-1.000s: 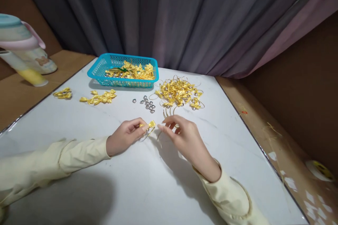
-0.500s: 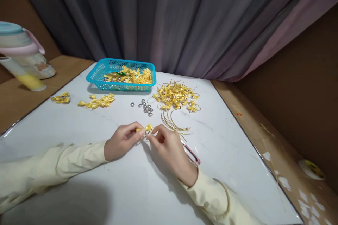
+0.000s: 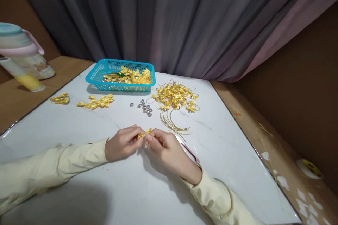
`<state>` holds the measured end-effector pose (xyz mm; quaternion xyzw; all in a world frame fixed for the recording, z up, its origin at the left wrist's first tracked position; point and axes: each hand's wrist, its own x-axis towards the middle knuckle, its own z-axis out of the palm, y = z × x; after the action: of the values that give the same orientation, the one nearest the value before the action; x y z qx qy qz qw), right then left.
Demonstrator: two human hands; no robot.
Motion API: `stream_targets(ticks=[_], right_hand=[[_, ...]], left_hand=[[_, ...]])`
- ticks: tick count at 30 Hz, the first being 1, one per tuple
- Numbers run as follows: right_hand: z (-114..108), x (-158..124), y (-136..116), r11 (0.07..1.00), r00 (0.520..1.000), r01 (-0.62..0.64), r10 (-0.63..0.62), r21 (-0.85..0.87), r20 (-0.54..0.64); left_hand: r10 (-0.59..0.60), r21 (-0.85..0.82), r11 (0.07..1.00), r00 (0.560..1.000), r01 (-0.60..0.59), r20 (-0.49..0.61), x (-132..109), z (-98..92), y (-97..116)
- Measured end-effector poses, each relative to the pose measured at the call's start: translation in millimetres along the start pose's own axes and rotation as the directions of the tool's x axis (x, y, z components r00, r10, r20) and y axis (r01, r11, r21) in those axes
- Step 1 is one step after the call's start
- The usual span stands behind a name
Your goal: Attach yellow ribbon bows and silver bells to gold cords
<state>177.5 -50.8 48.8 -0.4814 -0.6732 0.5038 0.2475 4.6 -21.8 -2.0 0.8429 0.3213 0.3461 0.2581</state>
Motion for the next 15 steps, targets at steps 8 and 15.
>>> stream_targets(ticks=[8, 15], right_hand=[[8.9, -6.3, 5.7, 0.691, 0.966, 0.246, -0.234, -0.680, 0.111], [10.0, -5.8, 9.4, 0.527, 0.940, 0.301, -0.304, -0.795, 0.154]], left_hand=[[0.033, 0.027, 0.999, 0.999, -0.032, -0.011, 0.6, 0.2, -3.5], [-0.098, -0.040, 0.995, 0.995, 0.096, -0.029, 2.1, -0.8, -1.3]])
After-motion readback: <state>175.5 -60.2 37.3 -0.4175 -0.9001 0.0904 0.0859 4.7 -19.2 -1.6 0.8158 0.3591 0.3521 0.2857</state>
